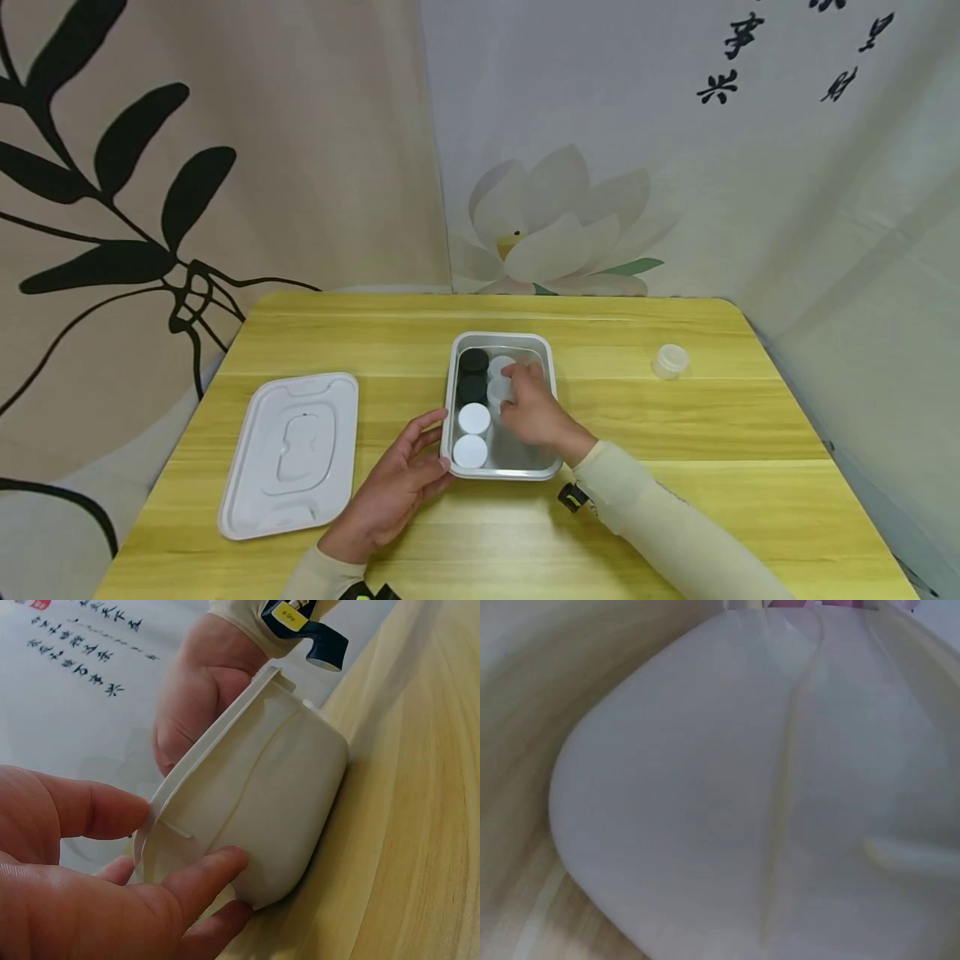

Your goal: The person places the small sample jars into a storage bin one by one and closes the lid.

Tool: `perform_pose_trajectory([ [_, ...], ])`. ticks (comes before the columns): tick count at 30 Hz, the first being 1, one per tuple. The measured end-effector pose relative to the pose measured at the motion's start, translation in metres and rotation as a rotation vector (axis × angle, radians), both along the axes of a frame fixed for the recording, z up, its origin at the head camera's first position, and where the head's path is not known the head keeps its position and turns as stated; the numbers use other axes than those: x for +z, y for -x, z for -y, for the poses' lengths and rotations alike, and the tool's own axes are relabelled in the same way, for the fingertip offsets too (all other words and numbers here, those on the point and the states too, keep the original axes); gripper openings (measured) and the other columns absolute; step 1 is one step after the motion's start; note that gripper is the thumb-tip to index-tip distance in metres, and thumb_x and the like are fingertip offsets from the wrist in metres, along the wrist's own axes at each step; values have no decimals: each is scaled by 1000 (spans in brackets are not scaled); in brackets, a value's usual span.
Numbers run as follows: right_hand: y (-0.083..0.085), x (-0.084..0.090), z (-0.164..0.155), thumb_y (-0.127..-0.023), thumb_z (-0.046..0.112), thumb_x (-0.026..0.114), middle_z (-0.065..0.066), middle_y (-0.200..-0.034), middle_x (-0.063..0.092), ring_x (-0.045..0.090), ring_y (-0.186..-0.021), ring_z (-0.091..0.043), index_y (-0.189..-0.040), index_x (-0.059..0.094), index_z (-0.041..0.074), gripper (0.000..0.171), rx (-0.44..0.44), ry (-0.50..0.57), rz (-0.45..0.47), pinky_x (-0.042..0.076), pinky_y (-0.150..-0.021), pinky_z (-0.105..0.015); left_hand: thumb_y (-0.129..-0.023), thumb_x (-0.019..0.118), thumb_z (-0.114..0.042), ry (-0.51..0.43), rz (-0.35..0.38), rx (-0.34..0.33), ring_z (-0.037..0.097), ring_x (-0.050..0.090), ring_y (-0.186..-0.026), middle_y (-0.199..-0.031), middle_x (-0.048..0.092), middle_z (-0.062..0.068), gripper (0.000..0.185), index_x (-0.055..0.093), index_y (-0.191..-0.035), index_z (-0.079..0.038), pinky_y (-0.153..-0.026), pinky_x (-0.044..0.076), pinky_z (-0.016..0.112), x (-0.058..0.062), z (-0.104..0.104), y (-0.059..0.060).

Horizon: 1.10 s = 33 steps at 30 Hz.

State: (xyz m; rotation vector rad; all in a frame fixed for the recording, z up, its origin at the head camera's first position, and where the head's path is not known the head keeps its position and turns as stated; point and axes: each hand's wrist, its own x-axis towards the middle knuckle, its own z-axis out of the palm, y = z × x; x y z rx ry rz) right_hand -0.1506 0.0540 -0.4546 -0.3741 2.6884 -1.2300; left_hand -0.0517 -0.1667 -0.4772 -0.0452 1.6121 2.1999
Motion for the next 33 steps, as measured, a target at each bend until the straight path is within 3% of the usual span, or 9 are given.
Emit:
perform_pose_trajectory([
  [11, 1, -4, 4, -83, -4, 60, -30, -120, 49, 54, -104, -37, -131, 53, -11, 49, 6, -24, -10, 49, -99, -50, -100, 58, 5, 1, 6, 10, 26, 55, -132, -166, 26, 25, 74, 27, -165, -14, -105, 54, 36, 2, -1, 0],
  [20, 2, -2, 2, -93, 0, 61, -26, -117, 49, 50, -104, -34, -134, 51, -9, 43, -27, 47, 61, 46, -100, -50, -100, 57, 7, 4, 0, 7, 27, 54, -132, -167, 25, 25, 75, 27, -165, -13, -105, 54, 36, 0, -2, 1],
  [25, 5, 4, -2, -95, 1, 63, -22, -108, 56, 52, -102, -31, -137, 52, -14, 46, -31, 76, 49, 46, -97, -48, -99, 57, 7, 1, -4, 6, 25, 56, -131, -166, 25, 26, 75, 27, -165, -12, -105, 54, 36, 0, -2, 0],
  [28, 6, 10, -6, -97, 2, 63, -24, -112, 58, 56, -107, -33, -140, 49, -15, 49, -45, 123, 51, 47, -99, -48, -100, 57, 7, 1, -5, 7, 25, 56, -131, -166, 25, 26, 75, 27, -165, -12, -105, 54, 36, 1, -3, -1],
  [30, 6, 14, -9, -98, 3, 63, -29, -124, 56, 58, -115, -37, -143, 46, -14, 51, -61, 170, 76, 49, -102, -50, -100, 57, 7, 6, -3, 6, 25, 55, -131, -167, 25, 25, 75, 27, -165, -13, -105, 54, 37, 1, -3, -1],
  [33, 6, 20, -16, -101, 4, 63, -29, -132, 56, 60, -121, -37, -146, 43, -11, 52, -98, 241, 120, 53, -101, -44, -100, 57, 7, 17, 1, 5, 26, 54, -133, -167, 26, 24, 75, 27, -165, -14, -105, 54, 38, 2, -4, -1],
])
